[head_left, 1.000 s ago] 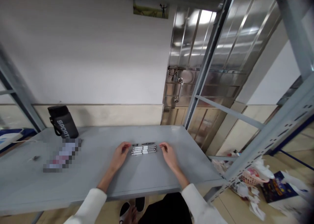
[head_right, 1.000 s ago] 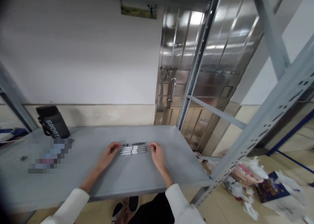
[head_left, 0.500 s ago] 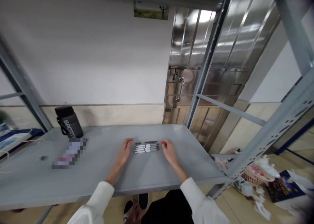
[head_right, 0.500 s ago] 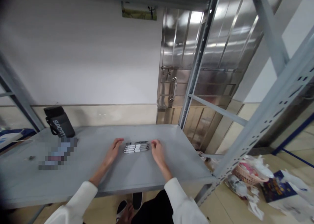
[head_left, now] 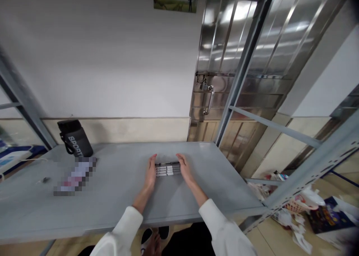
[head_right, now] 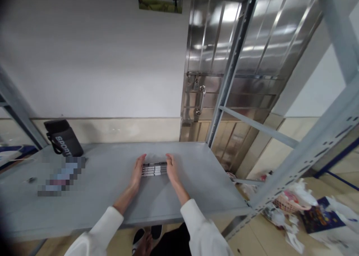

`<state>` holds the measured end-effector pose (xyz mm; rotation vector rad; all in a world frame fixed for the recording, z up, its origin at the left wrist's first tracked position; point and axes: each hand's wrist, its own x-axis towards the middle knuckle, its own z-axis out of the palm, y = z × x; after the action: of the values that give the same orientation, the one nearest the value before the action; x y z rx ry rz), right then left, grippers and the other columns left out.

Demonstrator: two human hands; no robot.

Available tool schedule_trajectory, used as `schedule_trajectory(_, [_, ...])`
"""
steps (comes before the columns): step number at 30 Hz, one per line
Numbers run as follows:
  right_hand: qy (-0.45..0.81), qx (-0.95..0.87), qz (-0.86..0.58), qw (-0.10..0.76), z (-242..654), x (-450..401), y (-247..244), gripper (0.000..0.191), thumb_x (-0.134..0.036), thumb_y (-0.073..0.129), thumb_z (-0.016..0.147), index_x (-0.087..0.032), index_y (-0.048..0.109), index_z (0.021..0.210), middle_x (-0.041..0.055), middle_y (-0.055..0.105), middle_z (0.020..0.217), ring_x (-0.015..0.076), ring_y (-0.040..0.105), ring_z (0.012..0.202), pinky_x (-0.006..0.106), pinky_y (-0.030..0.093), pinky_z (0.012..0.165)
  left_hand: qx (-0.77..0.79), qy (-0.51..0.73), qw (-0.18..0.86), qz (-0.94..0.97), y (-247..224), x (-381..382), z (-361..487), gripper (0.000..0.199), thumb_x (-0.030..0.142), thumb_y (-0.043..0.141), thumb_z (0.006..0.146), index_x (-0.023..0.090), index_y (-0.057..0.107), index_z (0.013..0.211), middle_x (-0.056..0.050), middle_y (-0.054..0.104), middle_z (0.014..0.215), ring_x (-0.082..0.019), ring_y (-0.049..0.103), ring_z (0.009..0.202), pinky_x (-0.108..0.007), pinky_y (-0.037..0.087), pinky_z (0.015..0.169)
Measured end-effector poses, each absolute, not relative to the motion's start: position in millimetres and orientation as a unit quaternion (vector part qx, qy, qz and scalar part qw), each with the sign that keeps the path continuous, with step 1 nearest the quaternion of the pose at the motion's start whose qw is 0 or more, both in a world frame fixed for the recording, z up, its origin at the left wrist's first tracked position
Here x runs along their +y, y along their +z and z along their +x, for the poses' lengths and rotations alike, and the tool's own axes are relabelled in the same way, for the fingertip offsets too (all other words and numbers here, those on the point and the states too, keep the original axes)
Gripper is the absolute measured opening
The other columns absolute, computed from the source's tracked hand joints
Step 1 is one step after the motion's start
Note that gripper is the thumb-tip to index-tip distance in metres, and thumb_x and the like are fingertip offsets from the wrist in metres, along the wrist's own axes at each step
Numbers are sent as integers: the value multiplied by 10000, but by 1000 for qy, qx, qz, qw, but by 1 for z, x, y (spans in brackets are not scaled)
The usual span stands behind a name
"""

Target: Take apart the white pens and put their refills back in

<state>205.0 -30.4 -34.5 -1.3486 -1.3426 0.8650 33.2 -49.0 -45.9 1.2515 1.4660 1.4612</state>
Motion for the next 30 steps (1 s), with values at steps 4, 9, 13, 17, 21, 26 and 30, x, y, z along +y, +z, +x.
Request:
schedule_trajectory(4, [363,-560,-554,497,203,-19,-36,450,-264,295,896,-201,572,1245,91,617,1324,176,556,1243,365,419,1055,557,580,370,465,-46,-37,33,512,559,302,958,261,552,1291,-52,531,1436,-230,457,1356,-416,379,1102])
schedule_trajectory(9, [357,-565,-562,488,200,7,-37,458,-201,308,853,-196,572,1227,84,627,1309,166,558,1230,352,397,1067,559,577,389,451,-40,-10,34,486,497,310,964,218,547,1283,-81,528,1435,-228,453,1357,-422,339,1128])
schedule_trajectory(13, [355,-565,-567,482,200,29,-34,435,-231,326,853,-163,583,1198,104,637,1279,174,571,1201,322,397,1054,562,568,388,459,-36,12,35,486,495,295,964,215,558,1263,-80,547,1414,-219,462,1349,-405,328,1132])
schedule_trajectory(17, [346,-565,-576,479,202,40,-33,414,-255,332,872,-176,581,1194,87,666,1225,183,585,1158,331,408,1028,564,558,387,469,-33,23,36,468,494,329,955,213,577,1235,-88,569,1386,-240,487,1324,-417,337,1120])
schedule_trajectory(21, [342,-569,-579,473,204,41,-36,420,-265,356,888,-159,563,1238,87,708,1110,197,617,1087,332,423,989,559,554,384,482,-35,25,35,453,474,350,954,202,581,1233,-94,566,1385,-242,480,1323,-406,323,1126])
schedule_trajectory(26, [303,-617,-555,467,207,41,-44,389,-205,397,888,-161,582,1228,79,730,1013,204,639,1009,332,438,947,535,555,389,504,-40,29,28,453,482,331,967,177,582,1188,-127,606,1329,-237,528,1279,-400,344,1110])
schedule_trajectory(30, [278,-664,-532,446,212,41,-44,341,-199,401,902,-166,612,1168,85,730,1029,210,637,1009,351,443,943,503,544,407,533,-43,36,18,449,490,342,962,163,564,1175,-133,704,1152,-230,644,1121,-403,434,1029])
